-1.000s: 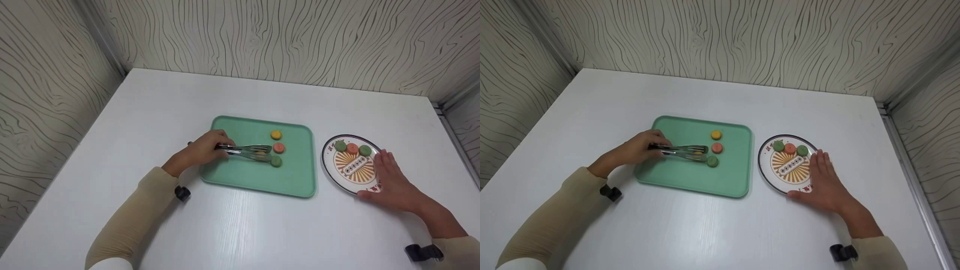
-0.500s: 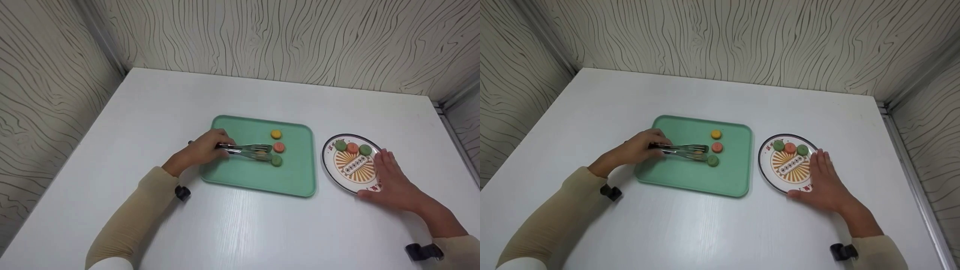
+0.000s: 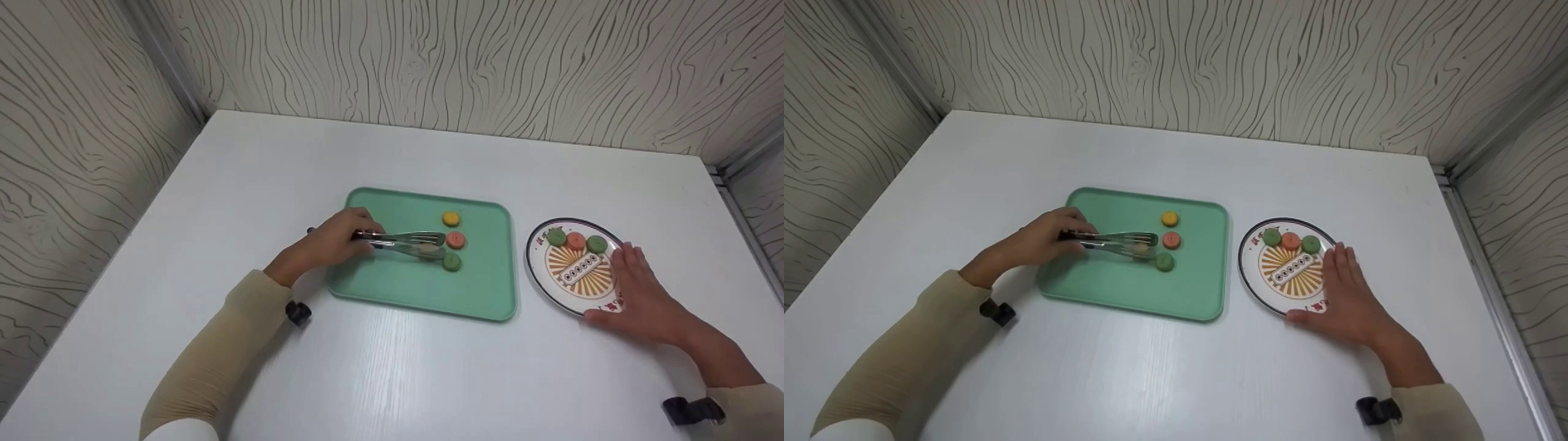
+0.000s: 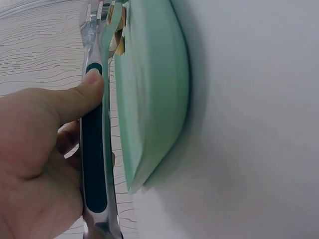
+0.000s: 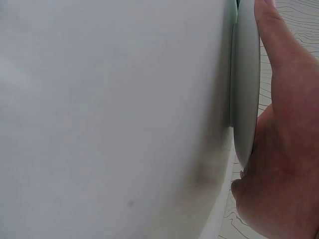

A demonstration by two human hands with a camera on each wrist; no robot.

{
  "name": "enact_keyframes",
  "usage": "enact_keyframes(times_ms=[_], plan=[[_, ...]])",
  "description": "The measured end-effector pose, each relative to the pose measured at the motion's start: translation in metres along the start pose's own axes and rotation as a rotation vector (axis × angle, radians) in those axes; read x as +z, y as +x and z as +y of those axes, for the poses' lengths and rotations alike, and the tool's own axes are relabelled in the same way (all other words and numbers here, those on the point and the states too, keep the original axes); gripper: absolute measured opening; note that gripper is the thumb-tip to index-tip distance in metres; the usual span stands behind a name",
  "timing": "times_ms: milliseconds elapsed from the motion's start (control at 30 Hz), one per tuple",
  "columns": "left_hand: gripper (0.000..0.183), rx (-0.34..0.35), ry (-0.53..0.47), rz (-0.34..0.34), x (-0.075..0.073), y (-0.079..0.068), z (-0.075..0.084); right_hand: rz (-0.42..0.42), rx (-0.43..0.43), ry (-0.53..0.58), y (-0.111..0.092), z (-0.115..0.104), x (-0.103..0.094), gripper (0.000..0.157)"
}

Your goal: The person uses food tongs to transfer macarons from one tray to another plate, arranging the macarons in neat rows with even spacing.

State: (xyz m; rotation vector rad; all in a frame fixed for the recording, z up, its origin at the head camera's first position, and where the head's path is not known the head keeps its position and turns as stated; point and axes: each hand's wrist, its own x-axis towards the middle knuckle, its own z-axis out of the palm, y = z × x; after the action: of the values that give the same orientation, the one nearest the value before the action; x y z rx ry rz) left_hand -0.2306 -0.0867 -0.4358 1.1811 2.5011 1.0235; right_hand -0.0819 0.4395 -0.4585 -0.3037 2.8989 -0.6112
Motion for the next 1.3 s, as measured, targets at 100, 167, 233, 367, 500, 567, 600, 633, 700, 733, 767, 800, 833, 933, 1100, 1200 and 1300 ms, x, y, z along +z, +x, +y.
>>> enact_keyframes(times_ms=[100, 167, 233, 367, 500, 567, 600, 633, 700, 733, 767, 800, 833, 933, 1100, 1200, 1300], plan=[[0.023, 0.009, 0.001, 0.002, -0.001, 0.001, 0.001, 0.006, -0.005, -0.003, 0.000, 0.001, 0.000, 0.126], [0.023, 0.020, 0.004, 0.005, -0.001, 0.002, 0.001, 0.007, -0.003, -0.005, 0.000, 0.001, 0.000, 0.127], [0.022, 0.024, 0.010, 0.007, -0.001, 0.003, 0.001, 0.007, 0.001, -0.005, 0.000, 0.000, 0.000, 0.127], [0.022, 0.025, 0.024, 0.009, -0.001, 0.005, 0.001, 0.001, 0.012, 0.003, 0.001, 0.000, 0.001, 0.128], [0.023, 0.018, 0.027, 0.008, -0.003, 0.006, 0.003, -0.009, 0.023, 0.008, 0.001, 0.001, 0.001, 0.128], [0.024, 0.015, 0.023, 0.007, -0.004, 0.006, 0.004, -0.012, 0.025, 0.001, 0.002, 0.001, 0.001, 0.128], [0.024, 0.015, 0.019, 0.007, -0.004, 0.006, 0.004, -0.012, 0.025, -0.002, 0.002, 0.001, 0.001, 0.128], [0.024, 0.014, 0.015, 0.006, -0.004, 0.006, 0.005, -0.013, 0.025, -0.005, 0.002, 0.001, 0.001, 0.128], [0.025, 0.018, 0.011, 0.005, -0.005, 0.007, 0.005, -0.014, 0.026, -0.011, 0.002, 0.001, 0.001, 0.127], [0.025, 0.022, 0.010, 0.003, -0.005, 0.007, 0.006, -0.015, 0.027, -0.014, 0.002, 0.001, 0.001, 0.127], [0.024, 0.024, 0.009, 0.002, -0.005, 0.008, 0.006, -0.014, 0.028, -0.013, 0.002, 0.001, 0.001, 0.127], [0.024, 0.026, 0.012, 0.001, -0.006, 0.009, 0.007, -0.014, 0.028, -0.012, 0.003, 0.001, 0.001, 0.127], [0.024, 0.027, 0.014, 0.000, -0.006, 0.010, 0.008, -0.013, 0.029, -0.012, 0.003, 0.001, 0.001, 0.127], [0.025, 0.035, 0.022, -0.003, -0.006, 0.012, 0.010, -0.010, 0.028, -0.012, 0.003, 0.001, 0.002, 0.127], [0.025, 0.035, 0.027, -0.006, -0.007, 0.015, 0.014, 0.002, 0.017, -0.012, 0.002, 0.002, 0.002, 0.127], [0.025, 0.032, 0.032, -0.008, -0.007, 0.017, 0.015, 0.007, 0.011, -0.012, 0.002, 0.002, 0.002, 0.127], [0.025, 0.038, 0.040, -0.007, -0.006, 0.019, 0.017, 0.011, 0.006, -0.011, 0.002, 0.002, 0.002, 0.127]])
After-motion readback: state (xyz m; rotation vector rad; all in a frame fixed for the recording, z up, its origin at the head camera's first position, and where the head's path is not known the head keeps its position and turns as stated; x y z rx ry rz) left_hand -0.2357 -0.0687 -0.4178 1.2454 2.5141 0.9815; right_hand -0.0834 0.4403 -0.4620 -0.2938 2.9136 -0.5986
